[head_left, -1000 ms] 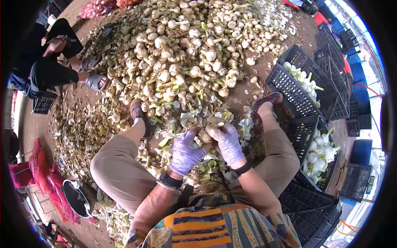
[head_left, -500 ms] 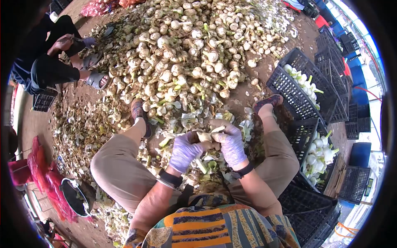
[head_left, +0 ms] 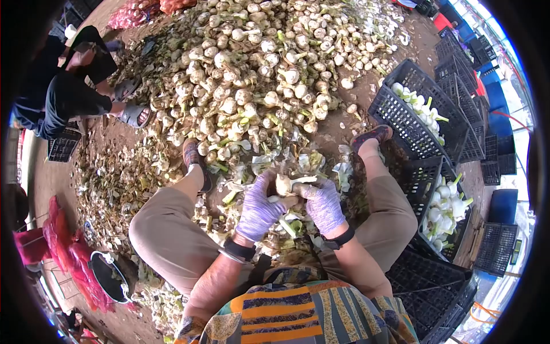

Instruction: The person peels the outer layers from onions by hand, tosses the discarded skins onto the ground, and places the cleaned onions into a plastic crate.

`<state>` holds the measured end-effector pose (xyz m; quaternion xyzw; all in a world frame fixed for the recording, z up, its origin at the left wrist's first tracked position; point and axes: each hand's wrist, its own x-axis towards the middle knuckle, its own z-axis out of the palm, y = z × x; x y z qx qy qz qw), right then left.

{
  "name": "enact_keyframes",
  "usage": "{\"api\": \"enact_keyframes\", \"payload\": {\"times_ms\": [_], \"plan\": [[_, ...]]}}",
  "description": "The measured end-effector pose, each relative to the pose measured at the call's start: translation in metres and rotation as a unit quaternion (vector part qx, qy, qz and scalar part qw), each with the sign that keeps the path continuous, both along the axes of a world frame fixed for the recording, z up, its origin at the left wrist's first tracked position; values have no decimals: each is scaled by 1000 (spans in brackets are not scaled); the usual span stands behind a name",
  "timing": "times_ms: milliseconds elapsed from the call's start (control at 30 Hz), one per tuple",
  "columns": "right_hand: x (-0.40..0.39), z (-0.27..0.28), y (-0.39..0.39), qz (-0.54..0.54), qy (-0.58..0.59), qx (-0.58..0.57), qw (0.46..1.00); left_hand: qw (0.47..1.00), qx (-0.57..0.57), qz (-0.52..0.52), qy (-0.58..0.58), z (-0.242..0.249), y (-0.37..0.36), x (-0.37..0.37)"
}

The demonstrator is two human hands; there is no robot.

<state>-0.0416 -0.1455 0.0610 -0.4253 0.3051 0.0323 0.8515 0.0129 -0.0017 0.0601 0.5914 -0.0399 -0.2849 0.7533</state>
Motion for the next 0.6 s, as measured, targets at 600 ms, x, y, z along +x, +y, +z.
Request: {"api": "enact_keyframes", "payload": {"times_ms": [600], "plan": [[11,-13,-18,80,-71,3,994,972,-13,-201,118,-8,27,24]]}}
